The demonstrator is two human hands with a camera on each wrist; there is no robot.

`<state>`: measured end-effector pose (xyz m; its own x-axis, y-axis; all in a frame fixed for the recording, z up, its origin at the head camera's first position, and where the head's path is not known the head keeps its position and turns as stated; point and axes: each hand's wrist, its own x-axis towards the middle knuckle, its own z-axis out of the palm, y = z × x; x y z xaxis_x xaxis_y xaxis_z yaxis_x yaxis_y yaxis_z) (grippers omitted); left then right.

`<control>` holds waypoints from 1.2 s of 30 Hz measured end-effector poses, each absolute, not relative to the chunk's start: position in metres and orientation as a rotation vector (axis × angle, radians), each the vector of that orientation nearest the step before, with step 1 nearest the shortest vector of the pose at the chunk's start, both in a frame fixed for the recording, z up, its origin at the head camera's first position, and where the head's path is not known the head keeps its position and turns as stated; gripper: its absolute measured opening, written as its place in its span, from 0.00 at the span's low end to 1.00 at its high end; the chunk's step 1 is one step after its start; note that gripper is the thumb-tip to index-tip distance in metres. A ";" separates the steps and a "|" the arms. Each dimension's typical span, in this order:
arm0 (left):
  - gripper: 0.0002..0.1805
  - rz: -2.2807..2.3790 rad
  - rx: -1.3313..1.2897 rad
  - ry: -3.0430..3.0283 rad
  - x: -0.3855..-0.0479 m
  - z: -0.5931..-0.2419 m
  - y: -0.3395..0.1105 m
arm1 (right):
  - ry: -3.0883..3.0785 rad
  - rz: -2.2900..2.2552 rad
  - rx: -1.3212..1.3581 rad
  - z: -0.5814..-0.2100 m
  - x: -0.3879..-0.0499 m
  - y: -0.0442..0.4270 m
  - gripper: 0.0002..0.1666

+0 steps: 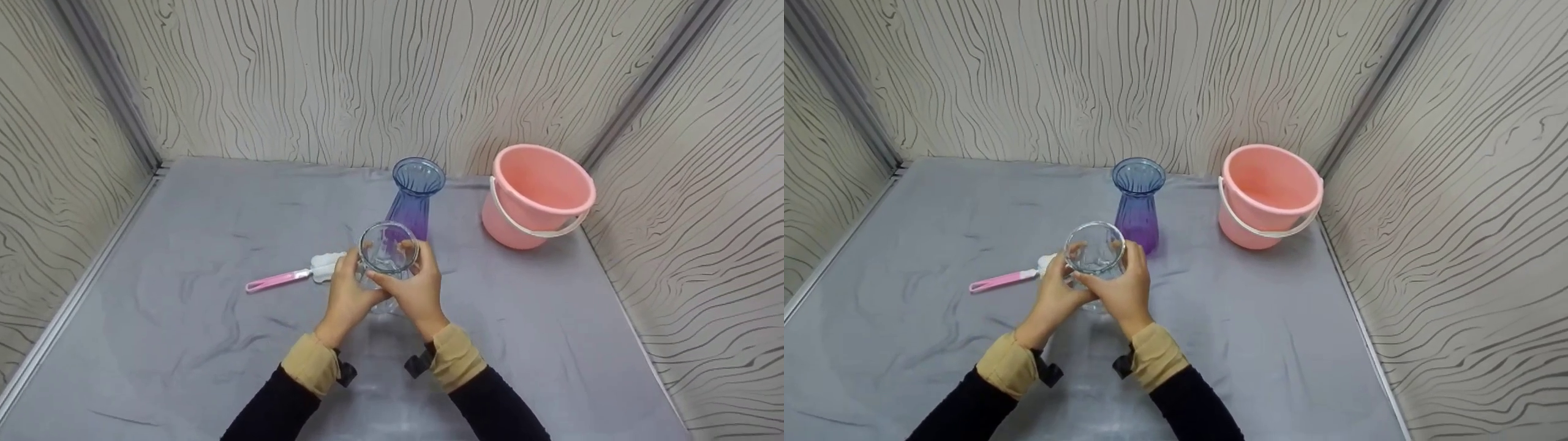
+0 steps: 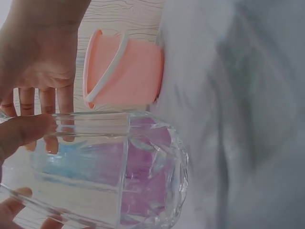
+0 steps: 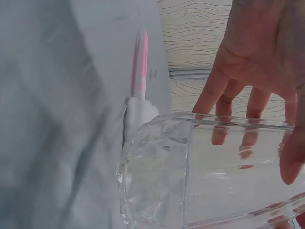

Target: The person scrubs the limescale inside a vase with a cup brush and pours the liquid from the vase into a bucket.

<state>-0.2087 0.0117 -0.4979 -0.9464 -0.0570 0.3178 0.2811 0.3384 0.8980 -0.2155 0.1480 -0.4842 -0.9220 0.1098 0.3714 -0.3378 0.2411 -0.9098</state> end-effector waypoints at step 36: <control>0.45 -1.695 -0.261 -2.371 -0.199 -0.535 0.034 | -2.193 1.788 -0.012 -0.513 -0.195 0.172 0.43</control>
<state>-0.1986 0.0344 -0.5352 -0.9612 0.0192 0.2752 0.2666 0.3211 0.9087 -0.1946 0.1718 -0.5129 -0.9515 0.2008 0.2329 -0.1877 0.2208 -0.9571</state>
